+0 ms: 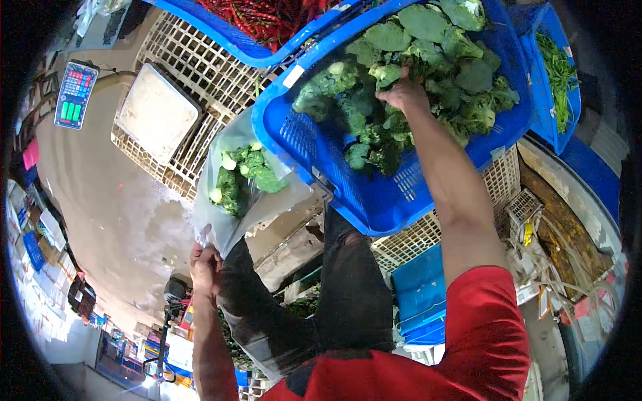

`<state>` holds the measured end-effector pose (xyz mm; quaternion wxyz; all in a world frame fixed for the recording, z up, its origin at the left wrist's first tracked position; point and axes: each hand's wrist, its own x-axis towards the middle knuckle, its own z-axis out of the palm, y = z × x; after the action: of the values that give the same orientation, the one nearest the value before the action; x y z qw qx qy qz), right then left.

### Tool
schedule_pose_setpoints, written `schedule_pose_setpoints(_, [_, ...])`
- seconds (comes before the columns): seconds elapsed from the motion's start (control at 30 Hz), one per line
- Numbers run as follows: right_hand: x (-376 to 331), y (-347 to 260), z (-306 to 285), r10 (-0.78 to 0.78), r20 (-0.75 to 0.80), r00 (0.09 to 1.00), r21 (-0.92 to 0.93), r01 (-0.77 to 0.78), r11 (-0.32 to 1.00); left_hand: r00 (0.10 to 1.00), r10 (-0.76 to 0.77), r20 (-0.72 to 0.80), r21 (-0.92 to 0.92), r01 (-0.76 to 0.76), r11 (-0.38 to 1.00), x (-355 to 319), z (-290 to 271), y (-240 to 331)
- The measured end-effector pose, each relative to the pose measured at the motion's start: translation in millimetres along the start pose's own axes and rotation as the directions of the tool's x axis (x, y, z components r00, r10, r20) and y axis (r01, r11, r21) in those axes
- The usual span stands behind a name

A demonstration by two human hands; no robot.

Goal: Picking broccoli from a crate, putting it into a plastic bag, weighing it on a scale, and tying the bag.

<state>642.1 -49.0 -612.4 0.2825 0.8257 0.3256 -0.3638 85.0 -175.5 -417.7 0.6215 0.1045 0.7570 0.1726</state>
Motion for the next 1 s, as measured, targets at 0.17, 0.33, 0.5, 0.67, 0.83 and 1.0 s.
schedule_pose_setpoints(0.17, [15,6,-7,-0.103,0.011,0.995,-0.151,0.103,0.983,0.995,0.068,0.072,-0.019,-0.066,0.998,2,-3,-5])
schedule_pose_setpoints(0.33, [18,21,-13,-0.218,0.168,0.961,-0.182,0.248,0.952,0.999,0.031,0.022,-0.058,-0.030,0.998,1,-4,-6])
schedule_pose_setpoints(0.5, [-13,16,3,-0.271,-0.015,0.962,-0.050,0.270,0.961,0.997,0.053,-0.055,0.064,-0.050,0.997,-2,-33,-12])
schedule_pose_setpoints(0.67, [-9,87,17,-0.433,-0.370,0.822,0.157,0.515,0.843,0.999,0.040,-0.016,-0.108,-0.041,0.993,9,-13,-7])
schedule_pose_setpoints(0.83, [-69,100,14,-0.325,-0.504,0.800,0.338,0.529,0.779,0.997,0.069,0.017,-0.228,-0.063,0.972,3,-14,-7])
schedule_pose_setpoints(1.0, [-220,70,9,-0.252,-0.350,0.902,0.733,0.432,0.525,0.996,0.082,0.042,-0.312,-0.065,0.948,4,-24,-25])
